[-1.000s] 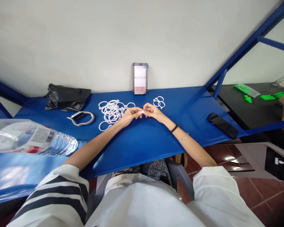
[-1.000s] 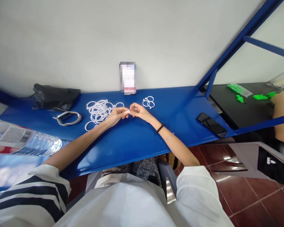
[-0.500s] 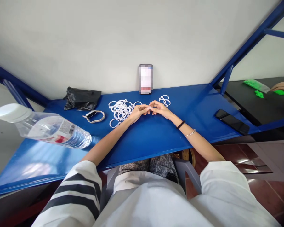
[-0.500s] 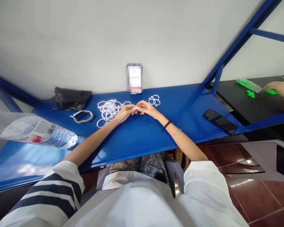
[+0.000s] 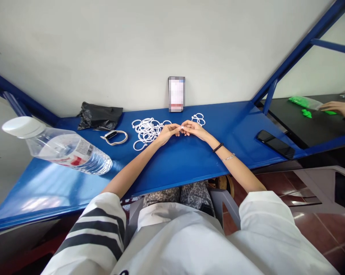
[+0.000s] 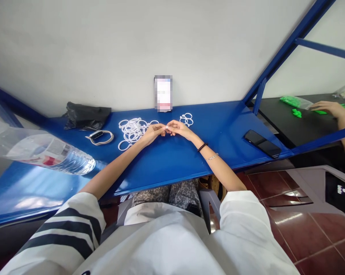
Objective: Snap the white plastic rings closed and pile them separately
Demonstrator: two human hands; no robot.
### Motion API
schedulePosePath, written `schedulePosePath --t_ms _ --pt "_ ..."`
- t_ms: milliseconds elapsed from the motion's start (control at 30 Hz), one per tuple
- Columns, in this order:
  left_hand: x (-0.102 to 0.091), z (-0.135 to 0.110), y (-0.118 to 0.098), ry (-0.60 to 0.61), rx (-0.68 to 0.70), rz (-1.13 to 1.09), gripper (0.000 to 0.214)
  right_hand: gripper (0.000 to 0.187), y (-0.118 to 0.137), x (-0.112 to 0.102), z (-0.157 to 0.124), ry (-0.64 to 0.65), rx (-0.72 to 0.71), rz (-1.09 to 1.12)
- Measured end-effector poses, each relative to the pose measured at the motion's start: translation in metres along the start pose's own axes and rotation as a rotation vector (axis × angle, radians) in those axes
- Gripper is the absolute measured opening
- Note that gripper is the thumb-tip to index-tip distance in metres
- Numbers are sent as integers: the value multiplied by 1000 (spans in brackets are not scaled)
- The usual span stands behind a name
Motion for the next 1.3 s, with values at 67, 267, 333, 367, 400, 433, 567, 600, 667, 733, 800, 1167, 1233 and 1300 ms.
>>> schedulePosePath --t_ms 67,267,333,367,400,433,567,600,667,733,800,1167,1233,1300 --pt "-1 1 1 -23 -2 7 37 36 0 -3 0 -35 -1 -22" --pt "-2 2 5 -79 -18 37 45 37 7 -5 -5 -103 -93 -200" --pt "-2 1 5 -83 -27 50 47 39 10 -5 -7 -118 -114 -249" --pt "-2 1 5 -82 -30 58 47 40 10 -5 -7 -125 -117 -261" --pt "-2 1 5 -82 -32 66 47 41 10 -6 -7 -131 -116 -268" --pt "-2 1 5 -81 -32 75 48 41 10 -6 -7 -137 -114 -272" --pt "0 0 3 -81 -32 142 48 40 7 -6 -6 -130 -106 -319" --pt "1 0 4 -78 -33 168 47 39 7 -5 -6 -125 -110 -341" --pt "3 0 4 -68 -22 214 47 37 7 -4 -7 -122 -124 -396" --pt "4 0 5 -56 5 245 48 35 8 -3 -7 -131 -136 -463" --pt "4 0 6 -50 33 266 49 32 7 -3 -7 -138 -137 -530" --pt "2 -2 -3 -140 179 514 35 23 20 5 -11 -181 -296 -867" --pt "3 -4 -9 -159 212 591 31 24 27 7 -15 -191 -330 -912" --pt "5 -5 -13 -166 237 628 28 28 32 7 -18 -207 -337 -944"
Point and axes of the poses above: each hand's wrist, its own z-axis towards the middle knuckle, its own x-axis out of the palm, y = z × x, the point moved 6 cm from there along z, towards the middle knuckle, and after that the axes turned 2 degrees about x, right-handed, at the moved point
